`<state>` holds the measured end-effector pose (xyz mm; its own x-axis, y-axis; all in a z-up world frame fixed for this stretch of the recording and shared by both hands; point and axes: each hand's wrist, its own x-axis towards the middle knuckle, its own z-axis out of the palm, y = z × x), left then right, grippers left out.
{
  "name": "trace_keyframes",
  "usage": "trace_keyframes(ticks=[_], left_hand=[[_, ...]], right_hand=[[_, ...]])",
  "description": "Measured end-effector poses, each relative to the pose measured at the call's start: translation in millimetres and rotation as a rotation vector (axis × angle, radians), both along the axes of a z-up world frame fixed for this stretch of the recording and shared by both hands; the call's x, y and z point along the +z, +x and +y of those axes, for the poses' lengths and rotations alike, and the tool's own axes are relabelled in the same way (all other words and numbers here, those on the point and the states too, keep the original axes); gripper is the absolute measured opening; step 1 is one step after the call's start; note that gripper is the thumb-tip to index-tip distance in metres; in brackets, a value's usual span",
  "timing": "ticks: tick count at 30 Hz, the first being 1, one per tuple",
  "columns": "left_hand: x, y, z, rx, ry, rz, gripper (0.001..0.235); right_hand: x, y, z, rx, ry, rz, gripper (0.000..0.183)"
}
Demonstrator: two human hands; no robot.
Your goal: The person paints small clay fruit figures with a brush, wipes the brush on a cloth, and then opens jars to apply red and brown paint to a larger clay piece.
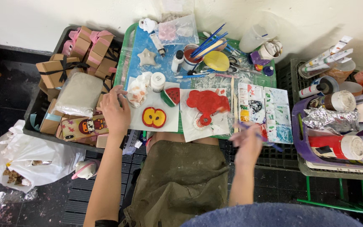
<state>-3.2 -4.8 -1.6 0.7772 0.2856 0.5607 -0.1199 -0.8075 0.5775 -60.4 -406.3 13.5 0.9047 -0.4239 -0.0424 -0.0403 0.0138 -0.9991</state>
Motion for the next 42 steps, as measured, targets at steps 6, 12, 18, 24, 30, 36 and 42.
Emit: trace_keyframes(ticks=[6,12,18,24,30,36,42], left_hand=[[2,0,1,-0.005,-0.017,-0.002,0.03],[4,1,2,0.003,-0.029,-0.001,0.029],[2,1,3,-0.002,-0.035,-0.022,0.028],[1,1,3,0.004,-0.031,-0.032,0.032],[0,1,4,0.002,-0.049,-0.03,0.031],[0,1,4,0.009,-0.052,-0.017,0.031],[0,1,4,0.007,-0.056,-0.008,0.032]], right_hand=[[-22,-30,92,0.38,-0.027,-0.178,0.02],[-12,-14,131,0.533,-0.102,-0.214,0.016],[10,6,166,0.616,-0.33,-0.198,0.019],[25,11,181,0.613,-0.553,-0.253,0.02],[22,11,179,0.6,-0.596,-0.277,0.019],[26,16,177,0.669,-0.562,-0.25,0.018],[46,19,181,0.699,-0.65,-0.403,0.016]])
